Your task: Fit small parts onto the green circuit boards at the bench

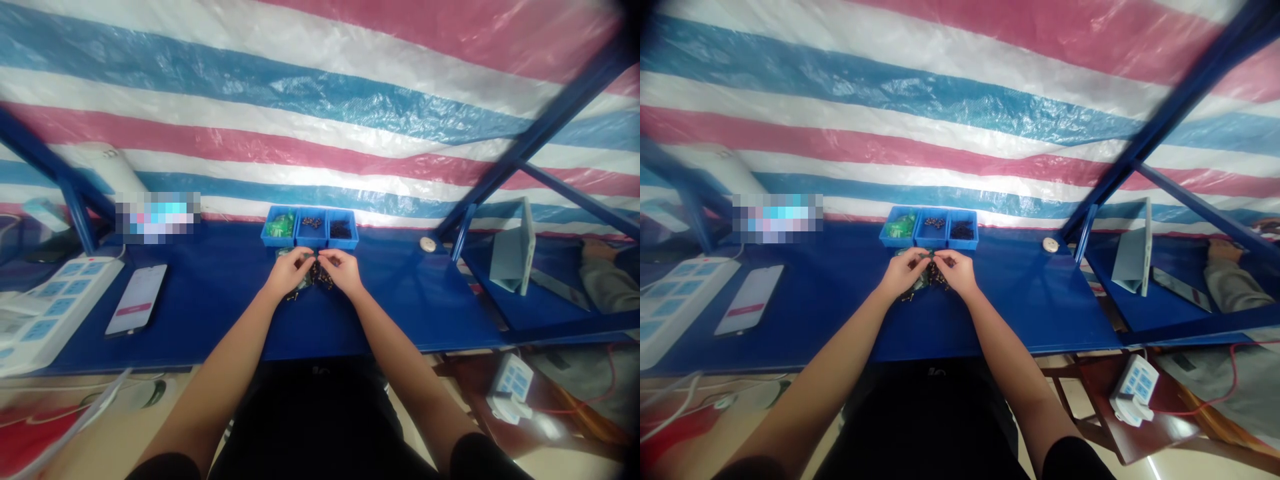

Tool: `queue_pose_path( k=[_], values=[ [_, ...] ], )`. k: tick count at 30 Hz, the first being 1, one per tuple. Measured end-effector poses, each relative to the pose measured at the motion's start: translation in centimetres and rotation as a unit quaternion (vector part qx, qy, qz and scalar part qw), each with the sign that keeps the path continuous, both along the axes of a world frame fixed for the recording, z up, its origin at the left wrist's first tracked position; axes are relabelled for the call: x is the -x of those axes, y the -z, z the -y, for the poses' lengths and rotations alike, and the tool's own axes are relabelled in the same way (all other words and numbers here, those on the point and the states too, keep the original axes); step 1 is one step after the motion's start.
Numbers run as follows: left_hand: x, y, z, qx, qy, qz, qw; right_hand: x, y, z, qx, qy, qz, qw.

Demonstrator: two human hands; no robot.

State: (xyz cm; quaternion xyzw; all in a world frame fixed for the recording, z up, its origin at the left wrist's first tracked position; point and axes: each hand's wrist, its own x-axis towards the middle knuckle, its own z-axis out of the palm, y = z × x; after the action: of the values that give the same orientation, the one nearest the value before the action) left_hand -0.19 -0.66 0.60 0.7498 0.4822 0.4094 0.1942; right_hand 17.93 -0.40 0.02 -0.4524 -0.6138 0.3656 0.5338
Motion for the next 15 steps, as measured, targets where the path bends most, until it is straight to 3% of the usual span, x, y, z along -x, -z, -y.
queue_pose_path(
  k=[15],
  values=[
    [0.07,-0.10,0.04,0.001,0.007,0.004,1.000,0.01,-0.13,0.08,-0.017,0.010,0.003,1.000]
  ],
)
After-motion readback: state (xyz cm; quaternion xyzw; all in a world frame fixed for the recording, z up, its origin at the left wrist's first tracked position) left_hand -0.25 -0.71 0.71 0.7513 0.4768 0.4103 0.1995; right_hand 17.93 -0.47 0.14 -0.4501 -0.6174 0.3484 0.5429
